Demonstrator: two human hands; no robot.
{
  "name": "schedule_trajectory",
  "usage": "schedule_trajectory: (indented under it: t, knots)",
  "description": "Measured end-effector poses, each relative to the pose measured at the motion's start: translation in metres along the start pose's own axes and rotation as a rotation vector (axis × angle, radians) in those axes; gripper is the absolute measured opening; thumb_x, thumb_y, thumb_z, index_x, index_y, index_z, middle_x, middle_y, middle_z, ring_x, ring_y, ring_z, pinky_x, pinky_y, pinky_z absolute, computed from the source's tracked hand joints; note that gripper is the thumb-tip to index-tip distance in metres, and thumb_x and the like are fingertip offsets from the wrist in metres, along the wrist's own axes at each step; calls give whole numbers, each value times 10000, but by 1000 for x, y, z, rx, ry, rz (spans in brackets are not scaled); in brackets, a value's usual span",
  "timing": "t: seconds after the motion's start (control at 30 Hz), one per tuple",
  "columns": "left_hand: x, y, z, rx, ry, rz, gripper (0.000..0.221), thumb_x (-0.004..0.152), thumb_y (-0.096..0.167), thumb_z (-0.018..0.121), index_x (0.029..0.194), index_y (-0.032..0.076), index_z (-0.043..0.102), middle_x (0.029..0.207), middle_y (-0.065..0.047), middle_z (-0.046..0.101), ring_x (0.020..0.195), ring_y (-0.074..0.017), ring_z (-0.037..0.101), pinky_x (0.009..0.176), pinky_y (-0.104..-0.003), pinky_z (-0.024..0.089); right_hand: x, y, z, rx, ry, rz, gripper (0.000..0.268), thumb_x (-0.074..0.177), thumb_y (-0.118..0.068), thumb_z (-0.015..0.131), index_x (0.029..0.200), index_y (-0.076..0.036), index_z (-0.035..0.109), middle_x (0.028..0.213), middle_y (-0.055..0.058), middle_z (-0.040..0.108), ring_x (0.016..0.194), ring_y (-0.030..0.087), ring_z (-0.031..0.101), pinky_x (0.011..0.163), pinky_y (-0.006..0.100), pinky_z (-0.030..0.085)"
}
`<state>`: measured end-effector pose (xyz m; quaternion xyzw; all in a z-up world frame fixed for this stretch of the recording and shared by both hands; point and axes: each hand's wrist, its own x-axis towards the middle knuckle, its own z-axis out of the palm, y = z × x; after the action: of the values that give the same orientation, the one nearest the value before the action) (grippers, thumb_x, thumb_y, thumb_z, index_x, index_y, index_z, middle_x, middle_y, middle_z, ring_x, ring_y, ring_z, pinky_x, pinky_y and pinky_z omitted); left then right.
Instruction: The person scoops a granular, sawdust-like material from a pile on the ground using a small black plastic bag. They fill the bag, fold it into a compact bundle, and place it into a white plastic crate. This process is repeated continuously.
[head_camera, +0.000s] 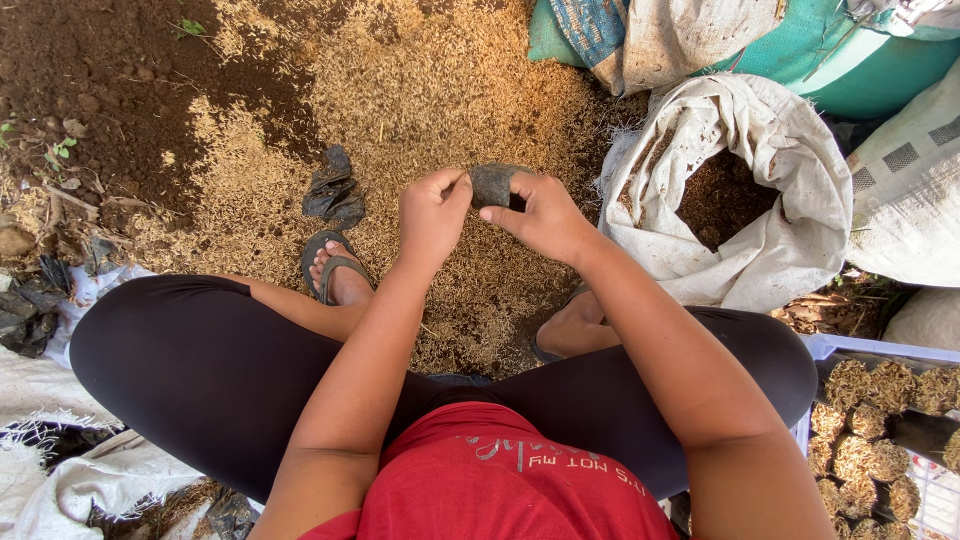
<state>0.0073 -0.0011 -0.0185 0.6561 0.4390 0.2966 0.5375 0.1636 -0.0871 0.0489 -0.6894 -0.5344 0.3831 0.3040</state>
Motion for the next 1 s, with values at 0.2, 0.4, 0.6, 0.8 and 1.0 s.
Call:
schedule_trajectory:
  t: [0.2, 0.4, 0.6, 0.8, 1.0]
  knots:
    - [19, -25, -11, -192, -139, 86, 333, 1100, 228, 482, 1060, 15, 734, 927, -17, 751, 814, -84, 700, 712, -242, 563, -12, -2, 4, -691, -21, -462, 131, 813, -213, 809, 867, -100, 772, 834, 39, 727, 866, 230, 675, 908, 427, 493]
    - [22, -24, -19, -104, -149, -138, 263, 1020, 268, 660, 1099, 23, 712, 910, -93, 728, 768, -158, 626, 640, -279, 488, -22, -3, 19, -1109, -35, -631, 90, 771, -153, 704, 762, -167, 793, 821, -34, 708, 1058, 172, 626, 1160, 422, 367]
    - [20, -11, -23, -176, -239, -31, 220, 946, 99, 691, 1161, 58, 716, 1018, -37, 756, 898, -122, 719, 783, -285, 620, -23, -9, 16, -1041, 36, -509, 409, 818, -469, 722, 807, -65, 786, 926, 90, 712, 1065, 273, 621, 1085, 445, 414]
    - [10, -2, -11, -138, -215, 157, 217, 928, 31, 708, 1139, 79, 709, 1044, -36, 759, 957, -152, 754, 871, -308, 636, -17, 0, 15, -111, 206, -142, 478, 1006, -435, 595, 1164, 0, 715, 1029, 196, 696, 923, 355, 701, 836, 448, 553]
    - [-6, 14, 1, 351, 93, 391, 253, 791, -7, 780, 970, 36, 606, 970, -98, 615, 849, -258, 660, 664, -394, 511, -11, 22, 24, -154, 212, -93, 419, 1110, -341, 497, 1008, 18, 689, 953, 191, 656, 950, 344, 652, 884, 439, 534]
